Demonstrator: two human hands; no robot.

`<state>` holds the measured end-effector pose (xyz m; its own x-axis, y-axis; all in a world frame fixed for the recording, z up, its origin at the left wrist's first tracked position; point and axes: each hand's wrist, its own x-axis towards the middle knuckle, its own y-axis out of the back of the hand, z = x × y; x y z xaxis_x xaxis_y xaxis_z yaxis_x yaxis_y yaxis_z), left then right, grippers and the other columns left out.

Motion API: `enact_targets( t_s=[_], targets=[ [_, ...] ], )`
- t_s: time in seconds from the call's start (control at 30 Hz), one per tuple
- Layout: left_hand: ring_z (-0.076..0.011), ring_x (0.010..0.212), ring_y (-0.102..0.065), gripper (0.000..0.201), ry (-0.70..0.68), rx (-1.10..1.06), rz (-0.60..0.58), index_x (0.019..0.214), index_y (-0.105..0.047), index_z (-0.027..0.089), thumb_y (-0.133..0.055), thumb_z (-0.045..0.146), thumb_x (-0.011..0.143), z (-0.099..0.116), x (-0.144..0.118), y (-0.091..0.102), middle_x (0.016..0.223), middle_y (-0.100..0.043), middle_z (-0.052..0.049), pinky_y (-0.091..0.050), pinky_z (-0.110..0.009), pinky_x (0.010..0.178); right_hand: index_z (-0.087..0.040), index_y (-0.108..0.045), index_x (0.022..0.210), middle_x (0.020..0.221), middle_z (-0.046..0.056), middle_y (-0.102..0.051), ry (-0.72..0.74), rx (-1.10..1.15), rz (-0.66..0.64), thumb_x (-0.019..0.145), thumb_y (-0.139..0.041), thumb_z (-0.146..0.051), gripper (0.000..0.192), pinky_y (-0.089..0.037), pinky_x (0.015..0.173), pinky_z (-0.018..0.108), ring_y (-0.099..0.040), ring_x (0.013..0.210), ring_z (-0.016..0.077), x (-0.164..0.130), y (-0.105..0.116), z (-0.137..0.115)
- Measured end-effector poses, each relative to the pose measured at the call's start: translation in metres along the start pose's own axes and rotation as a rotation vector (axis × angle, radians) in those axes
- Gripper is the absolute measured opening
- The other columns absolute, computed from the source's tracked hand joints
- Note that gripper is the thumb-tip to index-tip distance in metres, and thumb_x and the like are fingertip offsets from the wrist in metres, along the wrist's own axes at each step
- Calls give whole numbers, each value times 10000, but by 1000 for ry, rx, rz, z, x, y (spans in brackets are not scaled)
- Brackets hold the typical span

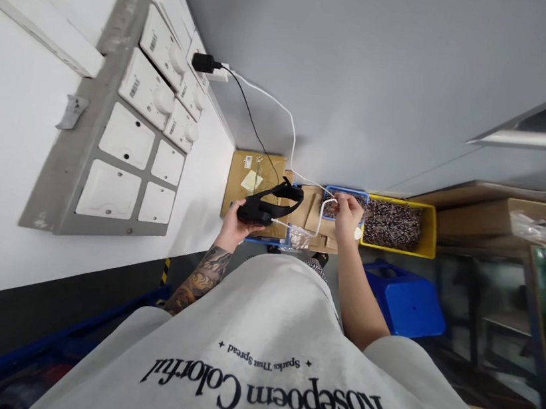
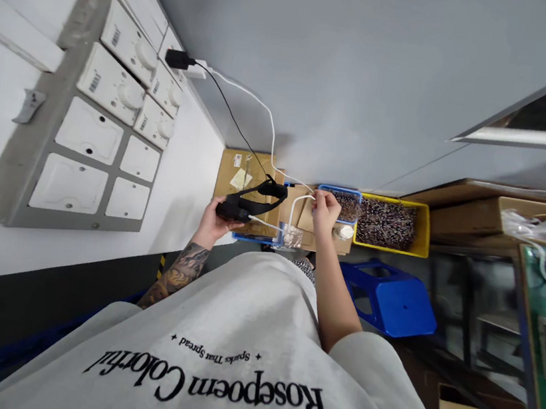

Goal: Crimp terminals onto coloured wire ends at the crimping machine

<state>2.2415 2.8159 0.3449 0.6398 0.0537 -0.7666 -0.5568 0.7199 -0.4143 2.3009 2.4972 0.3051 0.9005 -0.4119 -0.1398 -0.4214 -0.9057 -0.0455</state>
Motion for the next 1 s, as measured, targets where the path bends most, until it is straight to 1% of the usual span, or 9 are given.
enact_targets(
  t_s=[0.1, 0.2, 0.37, 0.53, 0.7, 0.77, 0.87, 0.93, 1.0],
  targets=[
    [-316, 823, -798, 410, 3, -3, -2, 1295, -659, 148, -620, 389, 966, -3, 4, 1, 953, -793, -126, -707, -576, 788, -189, -727, 858, 805, 31, -722, -25, -10, -25, 857, -745, -547, 358, -453, 568, 248, -552, 626, 113, -2, 4, -2],
    [-329, 866, -800, 396, 10, -9, -5, 1280, -668, 141, -618, 383, 971, -7, 8, 0, 960, -795, -128, -693, -612, 830, -183, -757, 894, 861, 54, -755, -55, -27, -67, 864, -735, -513, 332, -470, 588, 250, -594, 666, 123, -8, 8, -6],
    [-338, 930, -798, 352, 7, -31, -20, 1240, -685, 157, -663, 361, 954, -13, 11, -6, 977, -799, -118, -674, -642, 890, -196, -773, 917, 829, 36, -738, -70, -43, -118, 858, -717, -452, 268, -496, 619, 266, -602, 674, 132, -26, 9, -8],
    [-363, 1008, -792, 310, 4, -45, -44, 1191, -698, 165, -681, 343, 938, -17, 11, -16, 1058, -806, -130, -671, -652, 893, -204, -785, 888, 710, -2, -700, -118, -42, -238, 761, -793, -337, 184, -485, 604, 271, -573, 621, 126, -53, 0, -8],
    [-327, 946, -791, 321, 15, -39, -49, 1191, -700, 163, -682, 348, 929, -25, 15, -23, 1042, -805, -114, -669, -627, 911, -214, -838, 924, 790, 31, -771, -180, -23, -398, 669, -919, -352, 301, -534, 642, 307, -650, 689, 170, -87, -16, -7],
    [-316, 913, -788, 341, 25, -31, -44, 1202, -697, 160, -680, 364, 930, -29, 18, -25, 1020, -803, -114, -671, -616, 902, -224, -850, 898, 819, 40, -791, -196, -12, -394, 669, -933, -384, 291, -558, 674, 328, -675, 723, 190, -97, -21, -4],
    [-315, 884, -785, 354, 33, -19, -38, 1202, -695, 159, -683, 388, 932, -38, 24, -28, 995, -803, -117, -679, -597, 869, -237, -844, 826, 793, 30, -786, -218, 2, -314, 699, -927, -407, 227, -585, 715, 347, -680, 735, 201, -105, -26, 3],
    [-320, 896, -787, 367, 31, -13, -40, 1200, -694, 158, -695, 406, 929, -44, 27, -31, 1011, -805, -128, -687, -571, 845, -236, -827, 809, 739, 14, -757, -245, 20, -251, 699, -933, -415, 235, -585, 693, 336, -663, 705, 192, -107, -26, 9],
    [-323, 919, -792, 391, 26, -7, -41, 1204, -691, 156, -705, 429, 925, -53, 31, -35, 1054, -805, -140, -693, -540, 827, -231, -802, 845, 724, -1, -738, -288, 56, -203, 700, -936, -444, 291, -587, 670, 312, -659, 695, 177, -107, -28, 16]
  ],
)
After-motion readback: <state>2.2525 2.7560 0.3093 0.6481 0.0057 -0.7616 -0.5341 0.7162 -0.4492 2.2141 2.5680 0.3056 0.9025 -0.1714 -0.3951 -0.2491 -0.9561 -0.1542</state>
